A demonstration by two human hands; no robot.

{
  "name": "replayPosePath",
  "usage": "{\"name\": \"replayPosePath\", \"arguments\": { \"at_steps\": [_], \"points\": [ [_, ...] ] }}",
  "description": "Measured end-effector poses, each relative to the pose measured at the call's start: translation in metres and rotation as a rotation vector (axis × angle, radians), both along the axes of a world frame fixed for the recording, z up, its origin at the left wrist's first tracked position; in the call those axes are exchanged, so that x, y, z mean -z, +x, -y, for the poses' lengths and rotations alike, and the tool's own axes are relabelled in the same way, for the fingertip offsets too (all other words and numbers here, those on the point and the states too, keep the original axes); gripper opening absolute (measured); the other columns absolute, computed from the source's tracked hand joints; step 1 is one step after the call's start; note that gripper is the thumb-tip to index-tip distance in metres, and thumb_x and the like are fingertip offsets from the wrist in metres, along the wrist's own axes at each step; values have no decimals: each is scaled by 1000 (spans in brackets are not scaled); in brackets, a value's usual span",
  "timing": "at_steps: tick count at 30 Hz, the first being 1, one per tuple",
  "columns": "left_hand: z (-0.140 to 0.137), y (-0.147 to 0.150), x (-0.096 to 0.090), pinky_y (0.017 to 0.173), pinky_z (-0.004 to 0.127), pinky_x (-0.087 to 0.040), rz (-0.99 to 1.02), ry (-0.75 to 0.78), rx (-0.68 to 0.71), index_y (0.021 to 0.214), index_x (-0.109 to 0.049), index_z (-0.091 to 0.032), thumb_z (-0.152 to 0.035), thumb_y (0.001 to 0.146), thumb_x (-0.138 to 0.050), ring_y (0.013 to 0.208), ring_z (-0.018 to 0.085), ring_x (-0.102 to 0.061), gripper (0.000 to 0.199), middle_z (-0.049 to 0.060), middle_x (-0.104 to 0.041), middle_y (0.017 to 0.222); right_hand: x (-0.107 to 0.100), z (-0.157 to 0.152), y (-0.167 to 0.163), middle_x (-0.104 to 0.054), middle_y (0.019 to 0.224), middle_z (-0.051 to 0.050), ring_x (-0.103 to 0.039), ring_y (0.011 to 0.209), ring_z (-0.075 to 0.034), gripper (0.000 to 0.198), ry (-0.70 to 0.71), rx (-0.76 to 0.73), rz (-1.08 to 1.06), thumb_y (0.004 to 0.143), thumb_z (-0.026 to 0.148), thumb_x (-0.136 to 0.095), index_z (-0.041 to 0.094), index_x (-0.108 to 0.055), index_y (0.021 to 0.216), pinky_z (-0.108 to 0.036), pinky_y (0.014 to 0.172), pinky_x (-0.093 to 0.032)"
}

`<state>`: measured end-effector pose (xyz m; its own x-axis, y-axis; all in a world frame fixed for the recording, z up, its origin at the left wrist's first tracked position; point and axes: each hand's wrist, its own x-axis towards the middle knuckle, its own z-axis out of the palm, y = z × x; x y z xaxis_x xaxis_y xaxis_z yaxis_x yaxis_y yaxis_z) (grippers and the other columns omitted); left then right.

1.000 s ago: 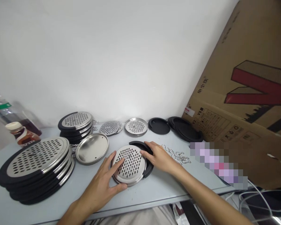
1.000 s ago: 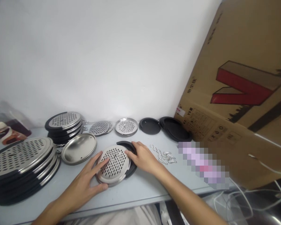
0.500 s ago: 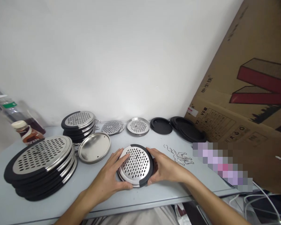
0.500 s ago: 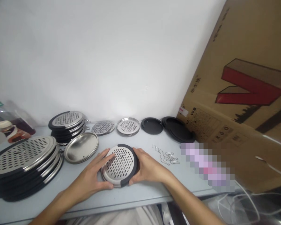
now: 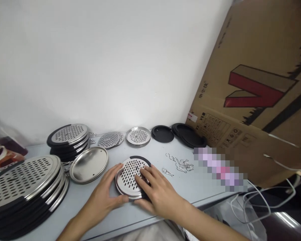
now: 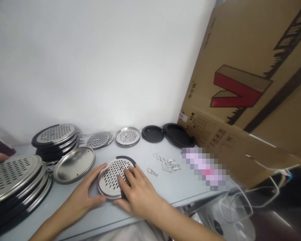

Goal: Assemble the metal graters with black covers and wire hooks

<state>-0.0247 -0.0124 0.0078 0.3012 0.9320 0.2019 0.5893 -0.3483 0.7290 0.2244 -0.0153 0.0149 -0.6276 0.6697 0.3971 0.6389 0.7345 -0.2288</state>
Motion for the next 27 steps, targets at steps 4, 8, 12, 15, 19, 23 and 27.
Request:
{"name": "replayPosePath", "arguments": {
  "at_steps": [4, 8, 12, 15, 19, 23, 27],
  "points": [
    [-3, -1, -13, 114, 50, -30, 189, -73, -54, 143, -37, -32, -45, 78, -71, 137, 31, -38, 75, 6, -43, 149, -9, -3, 7, -58, 127, -15, -54, 115, -29, 50, -86, -16, -245, 93, 42, -53, 18, -44, 136, -45, 98, -47],
    [-21, 8, -17, 111, 49, -35, 288, -69, -116, 140, -40, -32, -39, 83, -66, 130, 27, -49, 62, 6, -48, 144, -18, -10, 8, -67, 104, -6, -63, 90, -19, 28, -217, 112, -582, 98, 30, -42, 24, -51, 124, -33, 82, -51],
    [-44, 14, -19, 98, 43, -50, 366, -189, -47, 137, -43, -23, -38, 84, -64, 112, 24, -62, 59, 10, -60, 125, -13, -27, 9, -69, 99, -6, -63, 88, -20, 27, -366, 293, -824, 98, 35, -40, 22, -59, 112, -32, 80, -50],
    [-50, 13, -18, 94, 40, -52, 356, -233, -65, 135, -47, -19, -39, 83, -64, 105, 22, -64, 58, 10, -64, 114, -1, -39, 14, -69, 106, -8, -63, 97, -22, 30, -459, 328, -863, 96, 37, -45, 19, -64, 109, -35, 86, -50],
    [-47, 11, -10, 94, 40, -51, 351, -247, -126, 128, -54, -16, -40, 82, -64, 104, 23, -65, 53, 11, -66, 112, 14, -46, 17, -68, 104, -11, -64, 93, -24, 29, -483, 382, -729, 91, 34, -54, 17, -67, 110, -38, 84, -51],
    [-42, 11, -1, 93, 42, -52, 305, -238, -182, 127, -55, -17, -41, 83, -61, 102, 23, -65, 50, 11, -66, 112, 23, -45, 13, -64, 118, -11, -62, 103, -23, 33, -453, 321, -683, 90, 27, -55, 18, -62, 121, -39, 91, -50],
    [-38, 8, 5, 90, 42, -53, 199, -172, -230, 125, -57, -18, -41, 84, -59, 97, 23, -67, 47, 10, -68, 108, 24, -43, 4, -61, 124, -12, -57, 114, -23, 34, -380, 246, -575, 92, 21, -50, 19, -60, 124, -40, 100, -45]
  ]
}}
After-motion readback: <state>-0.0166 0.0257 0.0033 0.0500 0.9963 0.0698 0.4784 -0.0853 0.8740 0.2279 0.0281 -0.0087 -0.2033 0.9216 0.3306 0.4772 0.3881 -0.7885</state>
